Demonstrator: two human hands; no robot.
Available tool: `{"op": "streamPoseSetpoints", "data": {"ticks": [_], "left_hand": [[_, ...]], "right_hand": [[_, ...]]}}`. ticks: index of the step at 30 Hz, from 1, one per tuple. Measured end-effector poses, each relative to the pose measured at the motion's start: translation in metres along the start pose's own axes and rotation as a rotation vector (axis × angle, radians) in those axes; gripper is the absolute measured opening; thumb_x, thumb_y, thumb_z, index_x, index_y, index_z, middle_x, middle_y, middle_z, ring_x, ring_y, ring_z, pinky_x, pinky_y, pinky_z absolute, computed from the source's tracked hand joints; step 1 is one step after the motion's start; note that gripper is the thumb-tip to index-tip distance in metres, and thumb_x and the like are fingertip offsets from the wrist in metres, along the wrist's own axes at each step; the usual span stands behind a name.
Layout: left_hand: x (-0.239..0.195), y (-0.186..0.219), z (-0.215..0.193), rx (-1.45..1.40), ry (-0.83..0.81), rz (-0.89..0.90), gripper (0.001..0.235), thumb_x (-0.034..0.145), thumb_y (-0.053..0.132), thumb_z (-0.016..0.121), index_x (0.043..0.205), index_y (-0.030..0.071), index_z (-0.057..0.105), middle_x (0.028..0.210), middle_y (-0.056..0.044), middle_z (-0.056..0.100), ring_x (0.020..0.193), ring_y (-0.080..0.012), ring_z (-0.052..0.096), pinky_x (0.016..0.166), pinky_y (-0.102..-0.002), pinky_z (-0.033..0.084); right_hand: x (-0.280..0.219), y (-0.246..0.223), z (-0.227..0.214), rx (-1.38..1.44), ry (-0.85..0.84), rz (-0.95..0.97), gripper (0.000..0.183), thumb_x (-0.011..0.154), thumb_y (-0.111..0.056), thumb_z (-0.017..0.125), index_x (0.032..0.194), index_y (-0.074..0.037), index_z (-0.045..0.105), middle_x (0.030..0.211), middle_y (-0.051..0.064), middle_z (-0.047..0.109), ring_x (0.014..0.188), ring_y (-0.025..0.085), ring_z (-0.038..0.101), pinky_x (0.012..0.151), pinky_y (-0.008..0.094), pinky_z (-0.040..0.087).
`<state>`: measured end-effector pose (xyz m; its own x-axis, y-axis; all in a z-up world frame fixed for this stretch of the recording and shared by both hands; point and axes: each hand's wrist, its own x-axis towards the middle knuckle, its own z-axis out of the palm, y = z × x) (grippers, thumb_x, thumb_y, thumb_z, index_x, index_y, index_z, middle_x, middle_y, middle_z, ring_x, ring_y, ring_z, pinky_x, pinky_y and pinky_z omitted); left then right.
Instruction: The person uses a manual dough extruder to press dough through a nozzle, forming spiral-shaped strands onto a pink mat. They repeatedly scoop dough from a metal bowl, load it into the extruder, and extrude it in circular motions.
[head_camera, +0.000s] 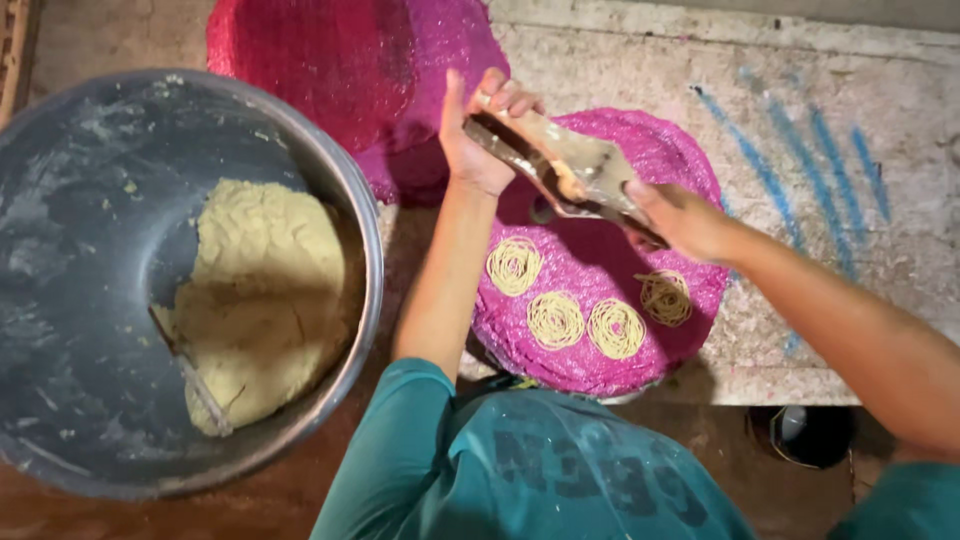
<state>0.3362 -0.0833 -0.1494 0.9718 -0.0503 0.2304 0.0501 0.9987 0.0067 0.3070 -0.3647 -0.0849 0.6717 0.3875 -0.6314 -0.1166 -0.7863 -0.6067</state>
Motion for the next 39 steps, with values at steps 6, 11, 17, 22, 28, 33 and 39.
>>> {"op": "streamPoseSetpoints", "data": {"ticks": [6, 11, 17, 22, 28, 33, 39], "left_hand": [[0.003, 0.012, -0.032, -0.003, -0.035, -0.01, 0.046, 0.102, 0.059, 0.048, 0.088, 0.015, 0.053, 0.079, 0.002, 0.052, 0.082, -0.0153, 0.052, 0.094, -0.041, 0.046], [0.018, -0.006, -0.033, 0.004, 0.053, 0.079, 0.043, 0.103, 0.055, 0.046, 0.084, 0.017, 0.053, 0.073, 0.004, 0.05, 0.074, -0.0151, 0.052, 0.091, -0.042, 0.049], [0.024, 0.025, -0.01, 0.127, 0.129, 0.083, 0.047, 0.098, 0.058, 0.041, 0.077, 0.016, 0.05, 0.067, 0.004, 0.047, 0.067, -0.0154, 0.048, 0.081, -0.04, 0.045], [0.012, 0.0, -0.007, 0.038, 0.336, 0.076, 0.047, 0.097, 0.056, 0.039, 0.072, 0.017, 0.047, 0.062, 0.003, 0.045, 0.063, -0.0158, 0.046, 0.077, -0.04, 0.043], [0.043, -0.007, -0.009, 0.104, 0.207, 0.116, 0.047, 0.1, 0.054, 0.039, 0.074, 0.016, 0.047, 0.063, 0.003, 0.043, 0.061, -0.0156, 0.043, 0.078, -0.039, 0.042], [0.029, 0.022, -0.003, 0.155, 0.236, 0.103, 0.043, 0.095, 0.053, 0.04, 0.074, 0.015, 0.047, 0.062, 0.003, 0.041, 0.061, -0.0165, 0.043, 0.074, -0.04, 0.041], [0.022, -0.014, -0.013, 0.016, 0.333, 0.049, 0.04, 0.093, 0.051, 0.04, 0.073, 0.017, 0.045, 0.062, 0.004, 0.04, 0.06, -0.0159, 0.043, 0.073, -0.04, 0.041]], "right_hand": [[0.008, -0.026, 0.013, -0.039, 0.037, 0.046, 0.072, 0.101, -0.063, 0.022, 0.096, -0.003, 0.062, 0.073, 0.009, 0.066, 0.068, 0.021, 0.067, 0.068, 0.038, 0.06], [0.002, -0.04, -0.016, -0.241, 0.086, 0.032, 0.074, 0.103, -0.061, 0.021, 0.094, -0.002, 0.065, 0.07, 0.011, 0.065, 0.065, 0.022, 0.066, 0.066, 0.04, 0.059], [0.007, -0.05, 0.005, -0.141, 0.117, -0.077, 0.071, 0.103, -0.06, 0.022, 0.091, -0.003, 0.063, 0.068, 0.009, 0.063, 0.061, 0.02, 0.063, 0.064, 0.039, 0.057], [-0.013, -0.047, -0.005, -0.171, 0.038, 0.105, 0.072, 0.103, -0.06, 0.02, 0.088, -0.003, 0.062, 0.065, 0.009, 0.06, 0.056, 0.022, 0.062, 0.06, 0.04, 0.058], [-0.007, -0.05, -0.019, -0.204, 0.247, -0.037, 0.057, 0.103, -0.057, 0.028, 0.1, -0.012, 0.064, 0.065, 0.009, 0.061, 0.058, 0.02, 0.061, 0.058, 0.039, 0.052], [0.0, -0.051, 0.011, -0.071, 0.185, -0.09, 0.066, 0.106, -0.055, 0.028, 0.096, -0.002, 0.065, 0.067, 0.008, 0.062, 0.059, 0.019, 0.062, 0.059, 0.037, 0.055], [-0.015, -0.04, -0.004, -0.188, 0.168, 0.153, 0.063, 0.105, -0.057, 0.029, 0.101, -0.006, 0.066, 0.067, 0.009, 0.061, 0.059, 0.021, 0.061, 0.058, 0.038, 0.055]]}}
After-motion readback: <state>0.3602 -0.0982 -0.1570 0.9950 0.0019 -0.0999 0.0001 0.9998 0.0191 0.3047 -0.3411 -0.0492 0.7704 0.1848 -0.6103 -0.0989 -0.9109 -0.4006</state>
